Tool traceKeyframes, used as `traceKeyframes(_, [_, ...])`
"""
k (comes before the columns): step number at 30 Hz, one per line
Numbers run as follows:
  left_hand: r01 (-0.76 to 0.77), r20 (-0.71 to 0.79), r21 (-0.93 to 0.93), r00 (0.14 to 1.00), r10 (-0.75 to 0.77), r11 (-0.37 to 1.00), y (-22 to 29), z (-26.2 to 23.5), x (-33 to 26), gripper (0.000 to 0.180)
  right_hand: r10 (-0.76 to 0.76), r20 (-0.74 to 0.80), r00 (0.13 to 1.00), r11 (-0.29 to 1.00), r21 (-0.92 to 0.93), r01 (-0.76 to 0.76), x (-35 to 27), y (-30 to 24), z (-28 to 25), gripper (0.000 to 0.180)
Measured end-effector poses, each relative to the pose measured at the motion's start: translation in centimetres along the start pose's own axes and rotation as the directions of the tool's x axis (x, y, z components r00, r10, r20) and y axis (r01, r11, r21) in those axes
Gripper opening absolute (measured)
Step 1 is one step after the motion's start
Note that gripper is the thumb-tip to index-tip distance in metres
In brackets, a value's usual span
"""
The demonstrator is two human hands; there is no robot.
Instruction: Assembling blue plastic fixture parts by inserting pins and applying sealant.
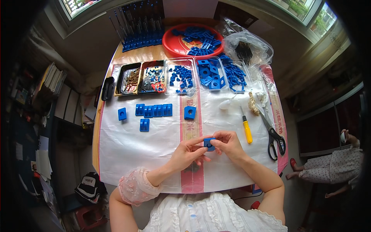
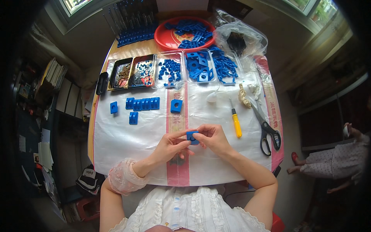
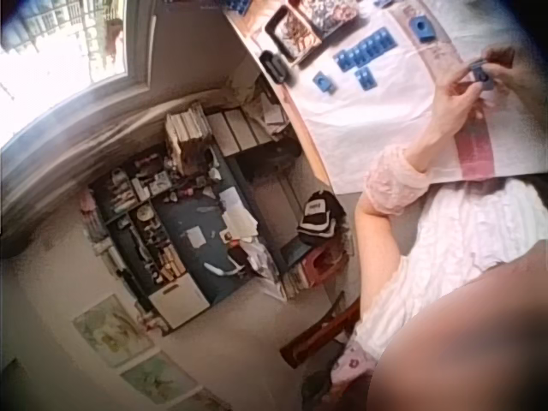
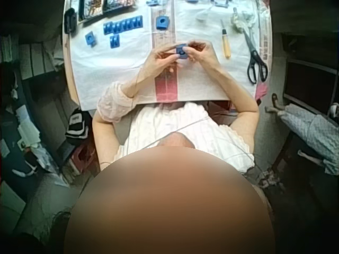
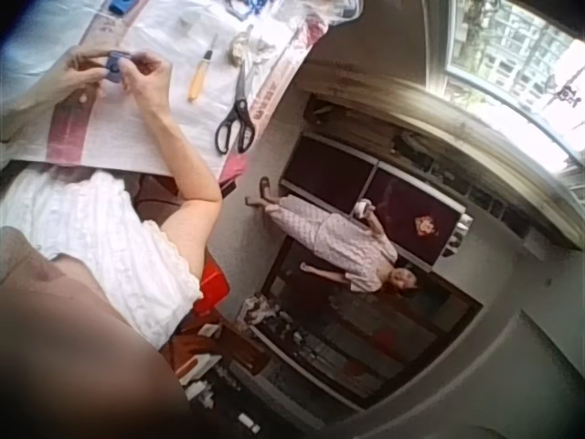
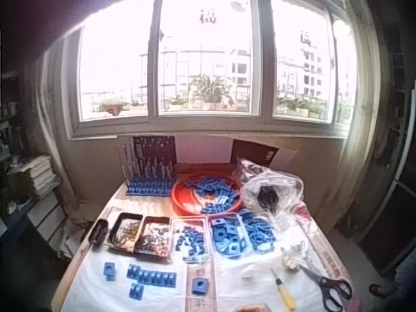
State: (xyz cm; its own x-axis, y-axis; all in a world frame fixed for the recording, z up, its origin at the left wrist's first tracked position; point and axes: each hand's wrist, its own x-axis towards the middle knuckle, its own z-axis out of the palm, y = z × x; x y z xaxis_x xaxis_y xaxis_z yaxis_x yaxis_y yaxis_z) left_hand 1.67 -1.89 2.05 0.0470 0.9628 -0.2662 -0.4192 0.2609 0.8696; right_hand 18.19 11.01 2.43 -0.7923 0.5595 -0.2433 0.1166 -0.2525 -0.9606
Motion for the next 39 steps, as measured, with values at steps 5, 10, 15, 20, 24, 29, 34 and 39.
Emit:
traceKeyframes(5, [-0.010,0.000,0.017,1.000,0.010,1.000,-0.19,-0.05,0.02,0.046,0.005,0.003,1.000,1.000,0.004,-0.005,-0.01,0.14,-0.10,0.009])
traceKeyframes(10, [0.001,-0.019,0.042,1.000,0.000,0.999,-0.18,-0.01,-0.07,0.046,0.010,0.010,1.000,1.000,0.010,-0.011,0.07,0.19,-0.07,0.010])
traceKeyframes(15, [-0.001,-0.014,0.043,1.000,0.001,0.999,-0.17,0.02,0.06,0.046,0.015,0.009,1.000,0.999,0.029,-0.016,0.04,-0.01,-0.08,0.010])
traceKeyframes(20, [-0.008,-0.005,0.041,1.000,0.008,0.999,-0.12,-0.02,0.05,0.046,0.011,0.016,1.000,0.999,0.051,-0.012,0.16,0.27,-0.14,0.009])
traceKeyframes(24, [-0.009,-0.001,0.044,1.000,0.009,0.999,-0.15,-0.09,0.02,0.046,0.022,0.011,1.000,0.999,0.041,-0.022,0.13,0.15,-0.13,0.009])
traceKeyframes(29, [-0.019,-0.006,0.046,1.000,0.019,0.999,-0.34,-0.06,0.02,0.046,0.001,0.025,1.000,0.999,0.038,-0.002,0.15,0.22,-0.28,0.009])
traceKeyframes(34, [-0.016,-0.005,0.043,1.000,0.017,0.999,-0.37,0.04,-0.04,0.045,-0.003,0.011,1.000,0.999,0.034,0.002,0.00,0.25,-0.08,0.009])
traceKeyframes(39, [-0.032,-0.012,0.074,0.999,0.033,0.997,-0.09,0.31,-0.09,0.045,-0.004,0.026,1.000,1.000,0.020,0.003,0.04,0.36,-0.39,0.012])
